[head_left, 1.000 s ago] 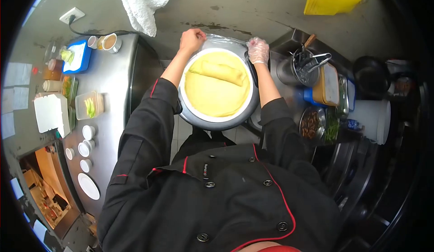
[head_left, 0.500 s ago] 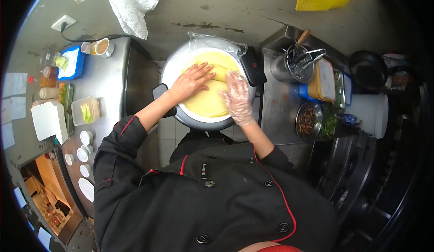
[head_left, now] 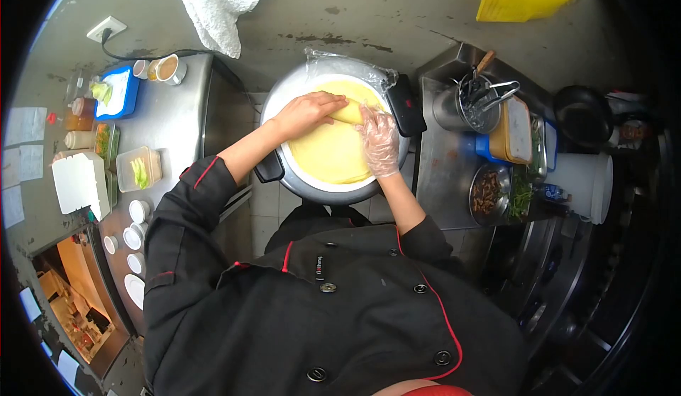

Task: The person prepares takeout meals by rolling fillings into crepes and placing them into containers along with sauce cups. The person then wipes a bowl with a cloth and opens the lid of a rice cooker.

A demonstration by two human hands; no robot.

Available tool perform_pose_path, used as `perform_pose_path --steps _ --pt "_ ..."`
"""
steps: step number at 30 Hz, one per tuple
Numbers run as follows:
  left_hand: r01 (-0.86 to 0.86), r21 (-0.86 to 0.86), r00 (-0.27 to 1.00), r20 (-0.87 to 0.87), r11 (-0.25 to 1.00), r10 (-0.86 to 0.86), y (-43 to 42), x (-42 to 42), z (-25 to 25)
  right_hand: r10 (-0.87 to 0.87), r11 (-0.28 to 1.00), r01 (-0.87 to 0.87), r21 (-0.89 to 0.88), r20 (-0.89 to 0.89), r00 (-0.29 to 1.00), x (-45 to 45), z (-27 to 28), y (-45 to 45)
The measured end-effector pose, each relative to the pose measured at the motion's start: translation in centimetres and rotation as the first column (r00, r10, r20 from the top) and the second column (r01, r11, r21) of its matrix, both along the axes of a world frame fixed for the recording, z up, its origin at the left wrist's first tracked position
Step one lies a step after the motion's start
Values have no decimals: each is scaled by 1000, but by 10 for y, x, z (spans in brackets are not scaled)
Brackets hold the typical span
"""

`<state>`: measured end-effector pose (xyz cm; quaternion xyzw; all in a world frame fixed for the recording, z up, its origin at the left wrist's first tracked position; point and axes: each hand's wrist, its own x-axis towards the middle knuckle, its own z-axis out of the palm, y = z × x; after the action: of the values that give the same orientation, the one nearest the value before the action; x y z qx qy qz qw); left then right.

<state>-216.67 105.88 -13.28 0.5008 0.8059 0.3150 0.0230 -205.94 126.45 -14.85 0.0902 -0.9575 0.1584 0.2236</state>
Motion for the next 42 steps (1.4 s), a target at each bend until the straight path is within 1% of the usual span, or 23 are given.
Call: perform_pose_path --steps 3,6,7,10,13,14,15,17,18,19,20,22,23,26,27,28,30,33,36,37,40,41,42 --pt "0 -93 999 48 996 5 5 -6 12 -14 1000 13 22 66 998 -8 4 5" --pt "75 -103 995 75 992 -67 10 -29 14 68 998 -66 -19 157 985 -25 15 19" --pt "80 -148 986 158 986 -57 13 -37 18 52 996 -29 -80 308 950 -29 33 21" --pt "152 -262 922 384 953 -41 25 -65 28 111 994 -85 -75 481 870 -60 33 44" --pt "289 -342 818 574 894 -45 35 -98 23 248 944 -50 -325 604 757 -88 29 60" --pt "278 -368 809 587 887 -11 37 -105 23 300 915 -27 -403 633 714 -97 25 66" --pt "267 -393 801 599 880 24 39 -111 22 312 887 27 -462 640 702 -105 15 72" --pt "209 -442 803 586 872 104 41 -115 25 290 901 42 -433 669 684 -109 43 66" --pt "206 -403 799 595 892 84 41 -116 25 278 907 50 -418 684 675 -110 54 63" --pt "203 -363 795 603 909 64 40 -117 23 303 890 27 -455 636 710 -110 51 63" --pt "200 -324 791 610 925 43 38 -118 20 350 891 -103 -442 523 777 -110 49 64" --pt "190 -180 874 479 965 -82 33 -114 17 458 865 -352 -357 275 846 -103 49 65" --pt "192 -107 906 401 975 -134 29 -109 16 468 857 -288 -427 414 781 -97 54 64" --pt "114 -14 965 237 993 -108 17 -77 15 467 884 -436 -168 282 838 -78 33 58" --pt "82 -39 984 159 996 -75 13 -63 18 490 871 -475 -127 311 815 -74 24 59" --pt "97 -45 995 27 994 -96 10 -54 10 471 879 -470 -82 306 828 -70 22 57" --pt "38 2 977 -208 999 -36 2 -40 -2 440 887 -461 8 285 851 -68 19 49" --pt "48 -22 993 -103 999 -51 3 -42 0 428 893 -447 -48 396 813 -82 8 54" --pt "20 -224 989 145 974 13 17 -61 3 447 887 -444 -126 473 759 -111 11 59" --pt "21 -176 982 190 984 13 22 -67 2 456 884 -438 -163 504 734 -119 10 60" --pt "76 -232 953 303 970 -2 31 -89 5 572 818 -314 -482 627 529 -137 47 56" --pt "30 -233 949 313 972 46 33 -94 7 563 826 -336 -453 628 538 -150 35 60" --pt "34 -254 926 373 967 65 34 -100 10 587 807 -299 -509 638 498 -158 35 63"
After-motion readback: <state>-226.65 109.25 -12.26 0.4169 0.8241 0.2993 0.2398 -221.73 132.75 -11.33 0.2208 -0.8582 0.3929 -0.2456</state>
